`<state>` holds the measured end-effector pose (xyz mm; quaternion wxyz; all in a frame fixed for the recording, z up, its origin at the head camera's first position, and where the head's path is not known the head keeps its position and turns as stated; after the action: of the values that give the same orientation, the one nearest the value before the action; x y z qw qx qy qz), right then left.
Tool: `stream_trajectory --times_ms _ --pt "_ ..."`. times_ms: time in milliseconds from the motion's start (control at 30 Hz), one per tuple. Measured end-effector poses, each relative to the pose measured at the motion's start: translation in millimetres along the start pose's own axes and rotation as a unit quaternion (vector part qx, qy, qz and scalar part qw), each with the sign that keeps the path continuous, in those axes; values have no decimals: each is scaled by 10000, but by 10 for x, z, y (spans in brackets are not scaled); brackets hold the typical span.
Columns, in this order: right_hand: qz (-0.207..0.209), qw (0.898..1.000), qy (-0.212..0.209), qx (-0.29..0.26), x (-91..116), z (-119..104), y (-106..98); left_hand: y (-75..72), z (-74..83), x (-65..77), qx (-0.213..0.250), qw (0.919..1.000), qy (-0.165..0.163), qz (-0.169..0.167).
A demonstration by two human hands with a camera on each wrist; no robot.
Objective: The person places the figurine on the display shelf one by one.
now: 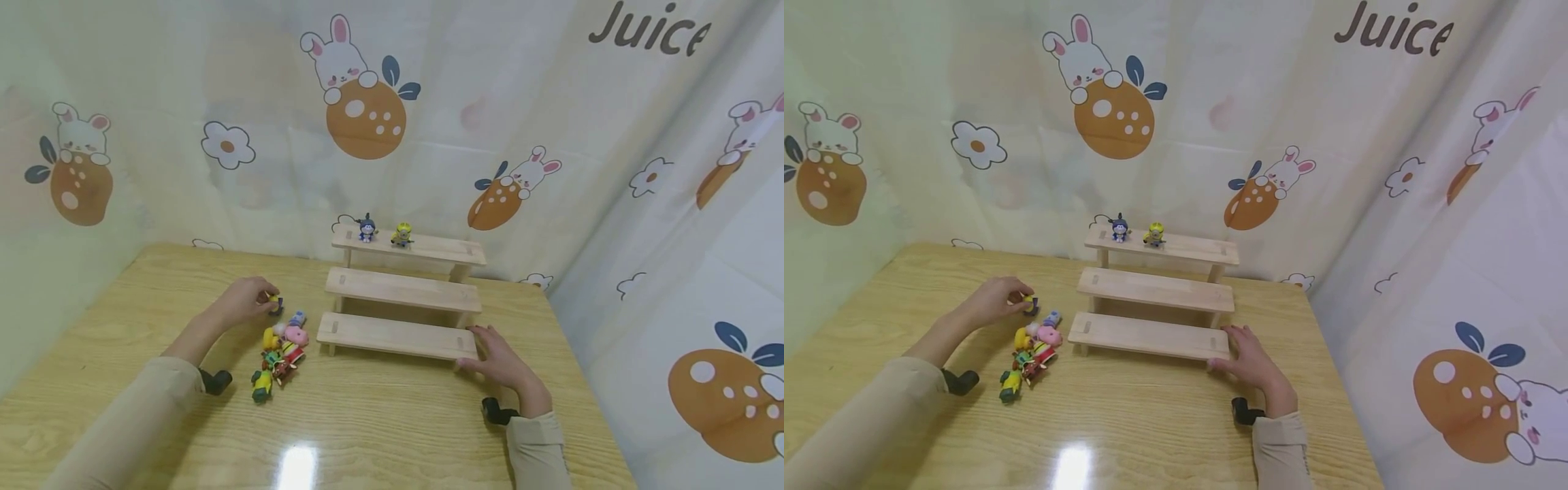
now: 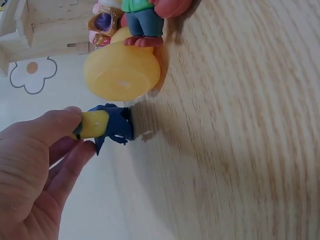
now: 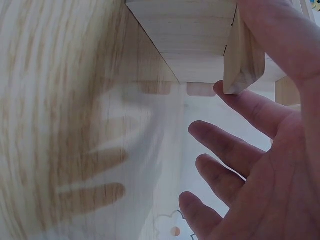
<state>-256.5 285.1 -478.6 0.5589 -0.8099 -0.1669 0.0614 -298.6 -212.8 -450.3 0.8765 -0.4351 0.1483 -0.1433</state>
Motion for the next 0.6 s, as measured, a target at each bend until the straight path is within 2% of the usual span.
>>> stream_trajectory --times_ms 233,600 --pt "20 10000 -34 26 -11 14 10 15 27 -7 -170 9994 286 -90" --pt "-1 10000 6 26 -4 4 -4 3 58 -6 -200 9992 333 -101"
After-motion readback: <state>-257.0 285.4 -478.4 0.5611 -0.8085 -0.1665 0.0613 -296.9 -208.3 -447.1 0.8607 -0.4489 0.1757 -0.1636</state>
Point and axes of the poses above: each hand's wrist, its own x-axis away from the middle knuckle, its own y-axis out of the palm, z = x × y, the point moved 4 cm from there along -x, towards the middle knuckle, and after that the axes turned 14 degrees about x, right-handed, at the moved point
